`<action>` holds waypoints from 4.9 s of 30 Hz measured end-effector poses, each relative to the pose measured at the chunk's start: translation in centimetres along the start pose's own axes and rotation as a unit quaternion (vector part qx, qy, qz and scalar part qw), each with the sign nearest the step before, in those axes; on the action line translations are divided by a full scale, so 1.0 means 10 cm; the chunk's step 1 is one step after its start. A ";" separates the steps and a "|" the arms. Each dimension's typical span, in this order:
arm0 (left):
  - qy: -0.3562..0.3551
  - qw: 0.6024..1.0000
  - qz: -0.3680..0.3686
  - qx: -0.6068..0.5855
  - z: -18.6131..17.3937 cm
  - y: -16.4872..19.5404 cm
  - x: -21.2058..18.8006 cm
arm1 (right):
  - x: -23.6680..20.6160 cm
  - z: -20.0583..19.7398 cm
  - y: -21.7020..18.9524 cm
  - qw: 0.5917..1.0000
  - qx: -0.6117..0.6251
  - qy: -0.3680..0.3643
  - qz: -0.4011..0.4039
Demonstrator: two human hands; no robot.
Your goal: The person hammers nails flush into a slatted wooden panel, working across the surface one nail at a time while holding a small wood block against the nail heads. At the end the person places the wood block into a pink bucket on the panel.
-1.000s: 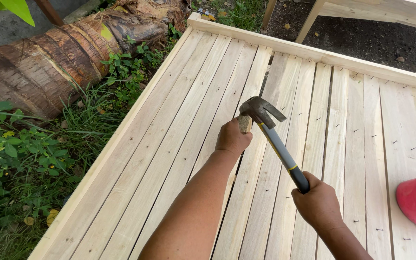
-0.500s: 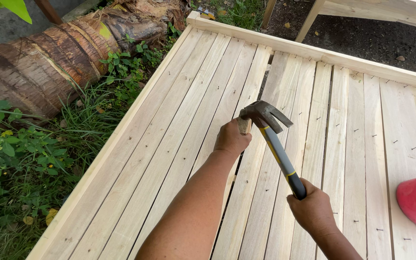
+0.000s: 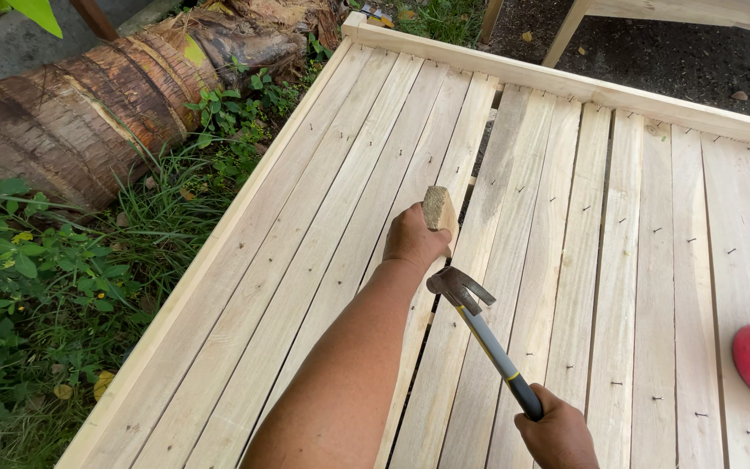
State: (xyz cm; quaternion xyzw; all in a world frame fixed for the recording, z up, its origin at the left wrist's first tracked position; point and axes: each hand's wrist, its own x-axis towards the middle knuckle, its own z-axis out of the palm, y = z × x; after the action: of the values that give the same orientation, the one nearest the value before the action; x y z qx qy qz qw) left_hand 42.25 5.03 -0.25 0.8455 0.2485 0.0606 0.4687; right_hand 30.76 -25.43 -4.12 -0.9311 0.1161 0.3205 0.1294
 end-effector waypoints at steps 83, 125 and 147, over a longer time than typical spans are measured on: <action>-0.037 0.992 -0.109 0.045 -0.04 0.31 -0.05 | 0.07 0.05 -0.26 0.992 -0.088 -0.080 -0.034; -0.165 0.966 0.167 0.113 -0.20 0.53 -0.46 | 0.63 -0.07 0.16 0.984 0.134 -0.014 0.120; 0.034 0.972 0.129 -0.193 0.36 0.45 -0.12 | 0.53 -0.19 -0.35 0.972 0.187 -0.067 0.124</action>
State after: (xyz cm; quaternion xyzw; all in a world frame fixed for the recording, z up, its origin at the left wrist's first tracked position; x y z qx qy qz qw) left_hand 44.03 -0.24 1.62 0.7617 0.1370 0.1959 0.6022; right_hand 36.96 -23.43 -5.46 -0.8451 0.2796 0.3686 0.2678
